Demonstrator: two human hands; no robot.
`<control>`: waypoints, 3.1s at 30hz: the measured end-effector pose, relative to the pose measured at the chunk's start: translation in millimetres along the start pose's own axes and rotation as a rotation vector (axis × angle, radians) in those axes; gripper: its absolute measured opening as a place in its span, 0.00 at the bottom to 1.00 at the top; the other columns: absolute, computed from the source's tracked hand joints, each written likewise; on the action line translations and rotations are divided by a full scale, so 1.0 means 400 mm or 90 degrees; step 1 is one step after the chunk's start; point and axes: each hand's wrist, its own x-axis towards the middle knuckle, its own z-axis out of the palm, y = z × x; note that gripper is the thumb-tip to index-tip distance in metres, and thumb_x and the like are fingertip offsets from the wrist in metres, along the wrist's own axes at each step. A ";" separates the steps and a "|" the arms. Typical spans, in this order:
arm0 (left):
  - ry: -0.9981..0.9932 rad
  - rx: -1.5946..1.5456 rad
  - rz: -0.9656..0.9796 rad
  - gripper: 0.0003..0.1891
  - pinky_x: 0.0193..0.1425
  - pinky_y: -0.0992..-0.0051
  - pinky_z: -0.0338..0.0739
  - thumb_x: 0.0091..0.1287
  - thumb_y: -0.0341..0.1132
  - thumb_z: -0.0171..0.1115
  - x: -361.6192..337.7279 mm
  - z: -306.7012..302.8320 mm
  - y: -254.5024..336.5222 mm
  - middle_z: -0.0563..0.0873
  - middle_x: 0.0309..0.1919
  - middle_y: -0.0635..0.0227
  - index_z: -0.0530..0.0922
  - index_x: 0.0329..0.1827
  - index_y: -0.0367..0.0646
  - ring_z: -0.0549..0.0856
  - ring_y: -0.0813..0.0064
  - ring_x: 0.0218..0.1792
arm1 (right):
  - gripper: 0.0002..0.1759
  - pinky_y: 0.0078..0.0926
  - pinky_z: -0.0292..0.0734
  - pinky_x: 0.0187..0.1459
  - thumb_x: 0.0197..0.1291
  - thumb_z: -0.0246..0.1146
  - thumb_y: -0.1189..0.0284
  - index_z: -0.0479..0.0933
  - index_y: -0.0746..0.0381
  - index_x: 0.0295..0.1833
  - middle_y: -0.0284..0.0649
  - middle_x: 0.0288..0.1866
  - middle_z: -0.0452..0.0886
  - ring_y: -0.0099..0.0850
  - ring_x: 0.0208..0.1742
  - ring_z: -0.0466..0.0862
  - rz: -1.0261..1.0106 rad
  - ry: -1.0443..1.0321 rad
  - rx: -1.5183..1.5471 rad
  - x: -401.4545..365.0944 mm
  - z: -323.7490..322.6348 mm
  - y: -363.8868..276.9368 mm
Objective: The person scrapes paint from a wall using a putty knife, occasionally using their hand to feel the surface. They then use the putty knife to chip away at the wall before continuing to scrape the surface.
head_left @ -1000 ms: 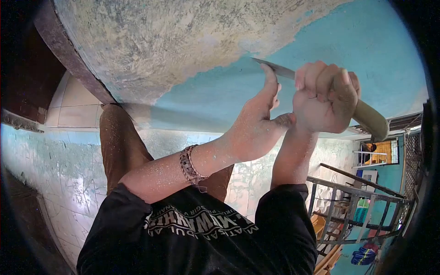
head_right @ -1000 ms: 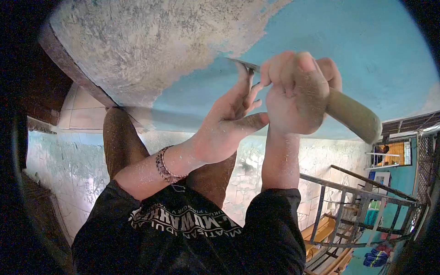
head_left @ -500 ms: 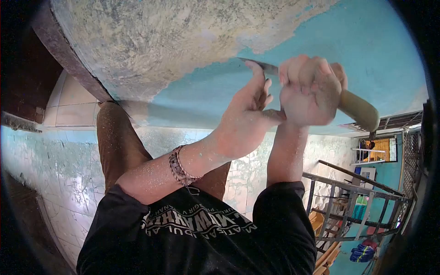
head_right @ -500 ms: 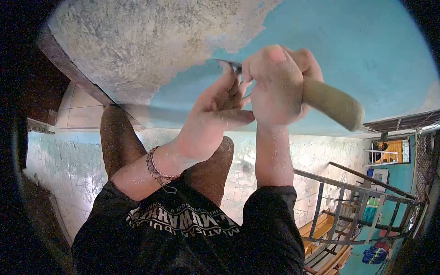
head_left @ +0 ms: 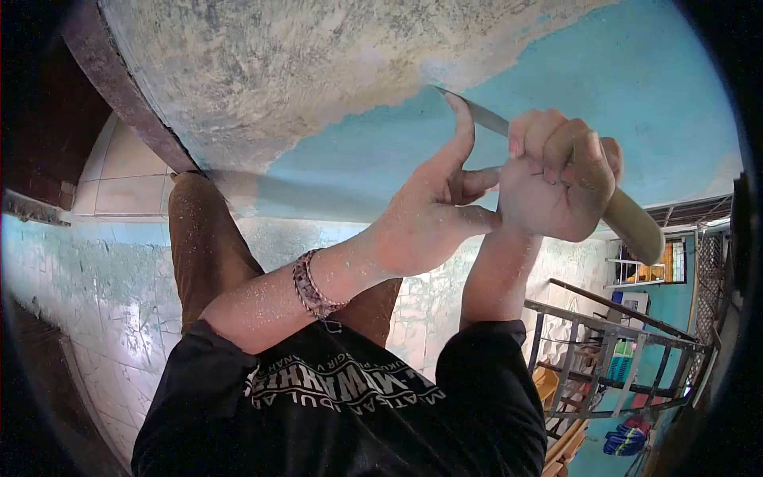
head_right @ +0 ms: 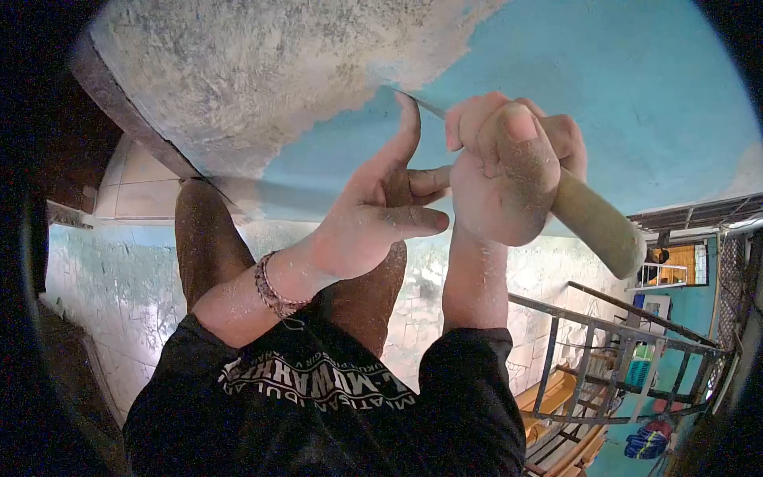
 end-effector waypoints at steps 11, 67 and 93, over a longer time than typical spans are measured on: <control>0.005 0.129 0.023 0.57 0.70 0.73 0.66 0.63 0.11 0.52 -0.010 -0.007 0.006 0.74 0.68 0.56 0.18 0.78 0.58 0.73 0.66 0.69 | 0.10 0.33 0.61 0.21 0.71 0.50 0.73 0.65 0.62 0.34 0.34 0.17 0.61 0.27 0.18 0.62 -0.068 0.113 0.108 -0.015 0.001 -0.003; 0.119 0.012 0.367 0.09 0.32 0.75 0.70 0.63 0.33 0.69 -0.272 0.202 0.111 0.83 0.20 0.66 0.80 0.32 0.37 0.80 0.72 0.20 | 0.21 0.32 0.57 0.25 0.63 0.53 0.72 0.55 0.52 0.18 0.30 0.15 0.49 0.26 0.17 0.55 0.162 0.379 -0.200 -0.004 0.036 0.054; 0.224 0.645 -0.001 0.09 0.37 0.76 0.74 0.65 0.33 0.68 -0.369 -0.118 0.176 0.84 0.25 0.65 0.83 0.31 0.36 0.81 0.75 0.28 | 0.12 0.34 0.61 0.25 0.69 0.45 0.69 0.70 0.65 0.40 0.32 0.19 0.56 0.27 0.20 0.60 -0.031 -0.013 -0.113 -0.021 -0.020 -0.008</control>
